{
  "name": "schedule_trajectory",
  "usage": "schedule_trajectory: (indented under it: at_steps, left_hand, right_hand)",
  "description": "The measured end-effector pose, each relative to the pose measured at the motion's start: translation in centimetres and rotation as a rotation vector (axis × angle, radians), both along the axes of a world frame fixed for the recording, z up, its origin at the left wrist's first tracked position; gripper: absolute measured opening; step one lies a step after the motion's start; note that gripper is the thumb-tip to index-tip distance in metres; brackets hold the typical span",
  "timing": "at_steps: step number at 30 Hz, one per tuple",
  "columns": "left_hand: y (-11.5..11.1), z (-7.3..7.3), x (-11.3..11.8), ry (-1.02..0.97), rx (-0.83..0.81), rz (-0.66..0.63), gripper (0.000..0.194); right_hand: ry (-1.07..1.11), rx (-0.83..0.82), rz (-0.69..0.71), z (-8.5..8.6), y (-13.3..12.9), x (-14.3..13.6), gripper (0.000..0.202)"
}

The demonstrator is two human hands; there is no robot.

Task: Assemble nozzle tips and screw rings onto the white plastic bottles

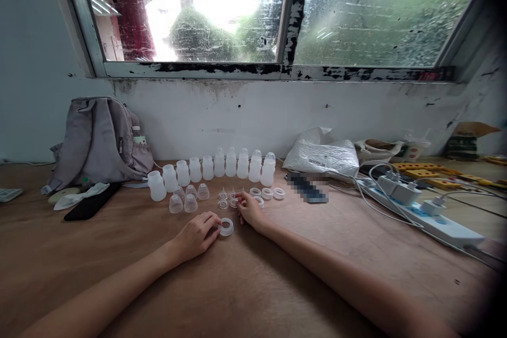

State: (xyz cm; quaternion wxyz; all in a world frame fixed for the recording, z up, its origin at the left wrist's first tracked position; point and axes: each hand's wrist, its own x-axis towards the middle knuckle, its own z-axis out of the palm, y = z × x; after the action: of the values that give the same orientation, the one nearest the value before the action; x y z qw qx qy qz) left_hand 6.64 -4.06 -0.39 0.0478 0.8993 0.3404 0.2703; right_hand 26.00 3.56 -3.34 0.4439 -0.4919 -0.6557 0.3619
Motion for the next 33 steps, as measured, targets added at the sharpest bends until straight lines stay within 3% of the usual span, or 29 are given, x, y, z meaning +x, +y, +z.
schedule_trajectory:
  at_steps: [14,26,30,33]
  left_hand:
    - [0.0,-0.1,0.0,-0.004,-0.014,-0.009,0.015]
    - [-0.1,0.0,0.1,-0.017,-0.017,-0.011,0.014]
    - [0.0,0.0,0.0,-0.004,-0.013,-0.002,0.014]
    - [0.2,-0.3,-0.1,0.017,-0.011,0.001,0.019]
  right_hand:
    - [0.012,-0.005,0.001,0.2,-0.1,0.0,0.010]
    - [-0.032,-0.035,-0.031,1.5,-0.9,-0.2,0.022]
    - [-0.098,0.229,0.001,2.2,-2.2,0.1,0.016]
    - [-0.339,0.488,0.252,2.9,-4.2,0.3,0.012]
